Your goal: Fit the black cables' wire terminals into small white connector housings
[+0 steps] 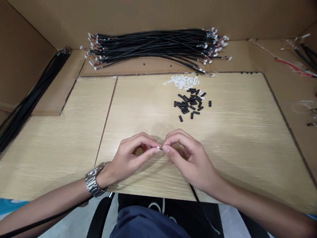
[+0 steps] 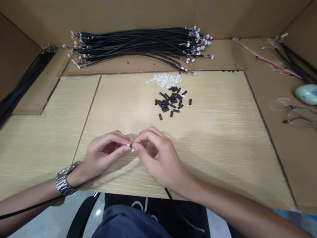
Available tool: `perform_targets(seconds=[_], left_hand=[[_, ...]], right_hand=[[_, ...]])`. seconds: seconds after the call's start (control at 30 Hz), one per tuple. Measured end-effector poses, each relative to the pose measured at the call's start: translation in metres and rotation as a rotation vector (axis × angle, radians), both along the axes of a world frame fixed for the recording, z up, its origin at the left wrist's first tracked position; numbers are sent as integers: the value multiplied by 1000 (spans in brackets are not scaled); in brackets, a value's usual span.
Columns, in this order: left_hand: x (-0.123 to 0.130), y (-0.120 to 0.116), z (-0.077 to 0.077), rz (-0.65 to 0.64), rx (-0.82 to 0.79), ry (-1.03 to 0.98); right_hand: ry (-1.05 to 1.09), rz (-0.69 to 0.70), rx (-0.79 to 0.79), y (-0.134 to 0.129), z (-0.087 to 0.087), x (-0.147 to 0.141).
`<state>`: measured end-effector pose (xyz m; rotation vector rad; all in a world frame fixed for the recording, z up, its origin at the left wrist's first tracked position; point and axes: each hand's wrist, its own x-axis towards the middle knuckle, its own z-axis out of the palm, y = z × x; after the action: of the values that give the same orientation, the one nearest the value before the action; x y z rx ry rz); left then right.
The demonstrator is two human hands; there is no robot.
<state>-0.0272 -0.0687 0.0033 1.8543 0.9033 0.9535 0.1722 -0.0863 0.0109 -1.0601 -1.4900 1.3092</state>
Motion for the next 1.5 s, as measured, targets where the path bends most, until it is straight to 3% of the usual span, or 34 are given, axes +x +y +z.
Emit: perform_targets(seconds=[0.13, 0.27, 0.37, 0.53, 0.8, 1.07, 1.3, 1.5], left_hand=[[2, 2, 3, 27, -234, -43], [1, 7, 8, -46, -520, -122], [-1, 11, 11, -90, -628, -170], [0, 11, 10, -93, -604, -136], [2, 6, 2, -101, -414, -80], [1, 5, 3, -92, -402, -31], [3, 4, 2, -81, -415, -51], [-3, 12, 5, -169, -507, -11]], right_hand=[[101, 19, -70, -2, -1, 0], [-111, 59, 118, -1, 1, 4], [-195, 74, 222, -1, 2, 5], [-259, 102, 241, 0, 2, 6], [-321, 99, 223, 2, -1, 6], [-315, 66, 219, 1, 1, 7], [-133, 42, -26, 2, -2, 6], [-171, -2, 43, 1, -1, 6]])
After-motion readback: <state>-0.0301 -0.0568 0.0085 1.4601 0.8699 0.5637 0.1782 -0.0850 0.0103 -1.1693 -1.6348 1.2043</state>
